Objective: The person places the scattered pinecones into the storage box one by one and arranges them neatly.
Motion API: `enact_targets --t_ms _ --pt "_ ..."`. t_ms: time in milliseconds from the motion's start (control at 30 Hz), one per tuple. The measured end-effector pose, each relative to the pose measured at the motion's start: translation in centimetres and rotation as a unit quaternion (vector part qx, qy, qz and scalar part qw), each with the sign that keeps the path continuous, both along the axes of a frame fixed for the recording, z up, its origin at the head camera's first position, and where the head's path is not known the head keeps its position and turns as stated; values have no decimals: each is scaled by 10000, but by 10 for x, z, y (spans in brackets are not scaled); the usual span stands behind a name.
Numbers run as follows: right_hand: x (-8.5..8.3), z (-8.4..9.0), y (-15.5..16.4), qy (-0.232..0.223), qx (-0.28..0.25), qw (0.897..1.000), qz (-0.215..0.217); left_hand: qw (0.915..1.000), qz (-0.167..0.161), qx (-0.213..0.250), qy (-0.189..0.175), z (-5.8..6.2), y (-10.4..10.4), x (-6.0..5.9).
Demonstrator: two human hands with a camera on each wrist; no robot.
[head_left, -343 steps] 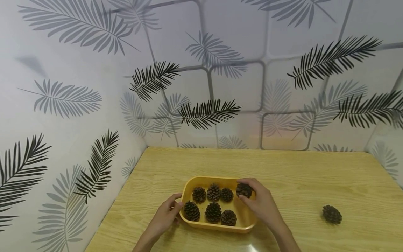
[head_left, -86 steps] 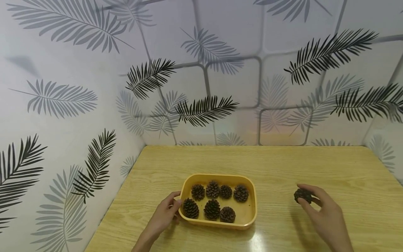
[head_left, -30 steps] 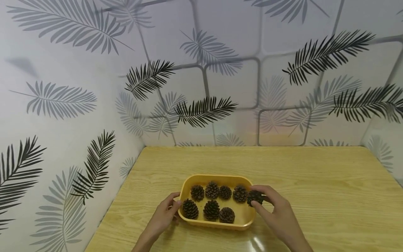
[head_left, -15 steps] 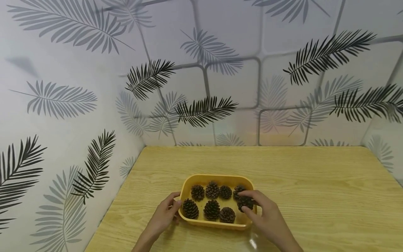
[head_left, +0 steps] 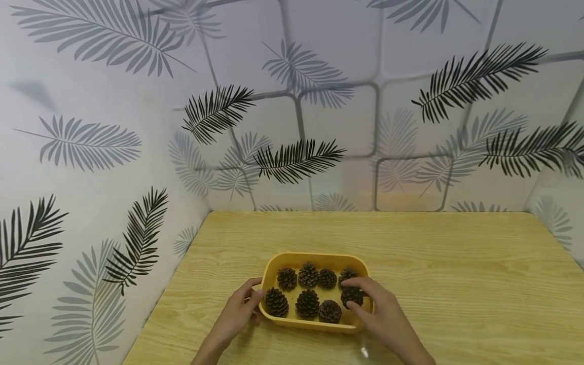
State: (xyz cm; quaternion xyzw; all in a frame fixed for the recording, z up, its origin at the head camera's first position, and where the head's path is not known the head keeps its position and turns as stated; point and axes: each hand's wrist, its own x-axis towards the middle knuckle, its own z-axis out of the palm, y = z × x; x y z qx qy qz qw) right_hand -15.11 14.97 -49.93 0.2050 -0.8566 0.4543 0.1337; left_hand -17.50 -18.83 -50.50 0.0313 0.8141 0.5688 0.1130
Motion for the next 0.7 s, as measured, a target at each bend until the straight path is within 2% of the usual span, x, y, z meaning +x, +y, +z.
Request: enact_targets --t_ms 233,533,700 --pt "-2 -5 0 444 189 9987 179 10000 17 -23 -11 -1 0 0" --pt "0 0 -3 47 923 9951 347 10000 28 -33 -6 -4 -1 0" --pt "-1 2 -2 100 1288 9906 448 10000 21 -36 16 -3 0 0"
